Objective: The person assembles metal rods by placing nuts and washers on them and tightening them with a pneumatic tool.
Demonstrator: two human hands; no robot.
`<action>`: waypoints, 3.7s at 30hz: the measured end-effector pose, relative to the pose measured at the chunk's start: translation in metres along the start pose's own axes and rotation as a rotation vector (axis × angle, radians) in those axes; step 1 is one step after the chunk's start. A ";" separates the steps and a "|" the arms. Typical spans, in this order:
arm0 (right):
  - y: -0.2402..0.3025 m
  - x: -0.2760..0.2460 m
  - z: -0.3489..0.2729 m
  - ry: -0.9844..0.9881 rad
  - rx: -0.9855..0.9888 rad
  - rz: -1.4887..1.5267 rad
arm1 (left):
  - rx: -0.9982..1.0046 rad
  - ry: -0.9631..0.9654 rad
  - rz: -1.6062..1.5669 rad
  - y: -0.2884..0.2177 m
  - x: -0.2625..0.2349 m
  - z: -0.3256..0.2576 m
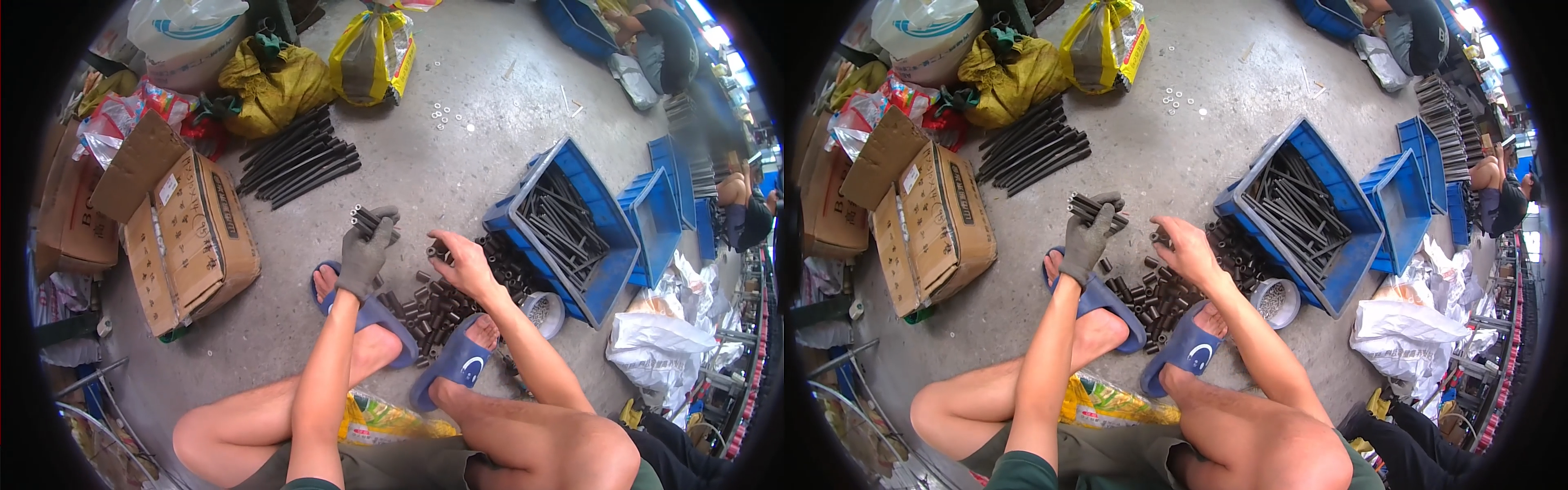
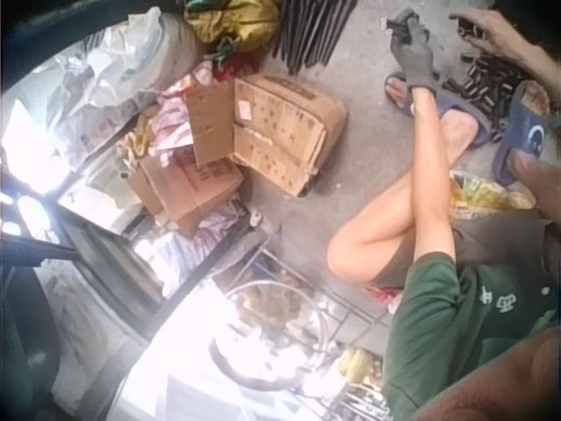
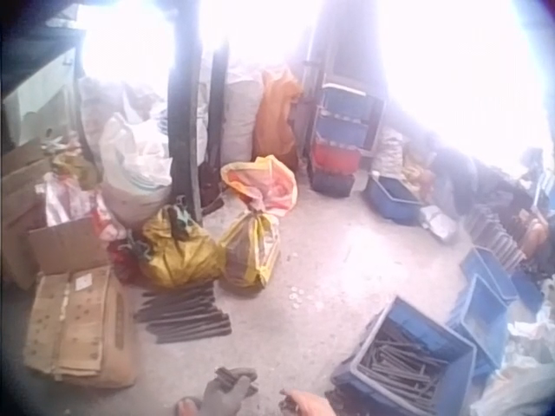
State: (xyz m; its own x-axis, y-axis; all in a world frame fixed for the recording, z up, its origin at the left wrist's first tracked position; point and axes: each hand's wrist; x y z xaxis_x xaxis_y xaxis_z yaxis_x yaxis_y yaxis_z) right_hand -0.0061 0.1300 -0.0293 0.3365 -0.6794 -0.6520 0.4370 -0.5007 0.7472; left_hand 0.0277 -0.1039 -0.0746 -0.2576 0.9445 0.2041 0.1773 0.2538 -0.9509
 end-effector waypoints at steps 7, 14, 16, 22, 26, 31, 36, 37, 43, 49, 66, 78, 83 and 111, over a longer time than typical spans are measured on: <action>-0.036 -0.007 0.012 0.217 0.070 -0.395 | 0.031 0.024 0.045 0.000 0.004 -0.001; -0.058 0.011 0.018 0.301 0.021 -0.460 | 0.189 -0.007 0.314 -0.017 0.017 -0.011; -0.057 0.009 0.019 0.295 0.003 -0.441 | 0.275 0.018 0.423 -0.025 0.017 -0.013; -0.046 -0.001 0.031 0.284 0.138 -0.233 | 0.332 0.029 0.489 -0.034 0.021 -0.018; -0.042 0.014 0.046 0.295 0.341 -0.433 | 0.324 0.026 0.496 -0.042 0.028 -0.018; -0.055 0.045 0.045 0.419 0.408 -0.496 | 0.363 0.073 0.585 -0.045 0.023 -0.018; -0.024 -0.007 0.037 0.054 0.419 0.160 | 0.315 0.066 0.534 -0.045 0.021 -0.018; 0.002 -0.024 0.039 -0.037 0.406 0.285 | 0.311 0.062 0.529 -0.045 0.020 -0.016; 0.085 -0.076 0.056 -0.081 -0.144 0.091 | 0.206 0.123 0.626 -0.050 0.025 -0.015; 0.086 -0.077 0.055 -0.007 -0.264 -0.033 | 0.301 0.164 0.686 -0.055 0.030 -0.013; 0.096 -0.104 0.051 -0.044 -0.112 -0.084 | 0.222 0.166 0.634 -0.040 0.037 -0.011; 0.108 -0.094 0.065 0.201 -0.301 -0.250 | 0.291 0.236 0.653 -0.045 0.040 -0.013; 0.100 -0.096 0.069 0.204 -0.393 -0.212 | 0.340 0.124 0.532 -0.041 0.042 -0.017; 0.111 -0.077 0.085 0.274 -0.518 -0.408 | 0.245 0.148 0.590 -0.043 0.027 -0.008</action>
State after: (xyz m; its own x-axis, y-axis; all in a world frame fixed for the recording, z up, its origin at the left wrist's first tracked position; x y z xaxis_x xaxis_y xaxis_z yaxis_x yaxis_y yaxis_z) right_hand -0.0538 0.0811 0.1150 0.2290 -0.2988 -0.9264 0.8899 -0.3213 0.3237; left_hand 0.0203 -0.0873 -0.0262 -0.0467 0.9339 -0.3544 0.0233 -0.3537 -0.9351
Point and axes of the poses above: each hand's wrist, its own z-axis towards the middle knuckle, its own x-axis out of the palm, y = z × x, and after that the axes turned 1 degree about -y, right-handed
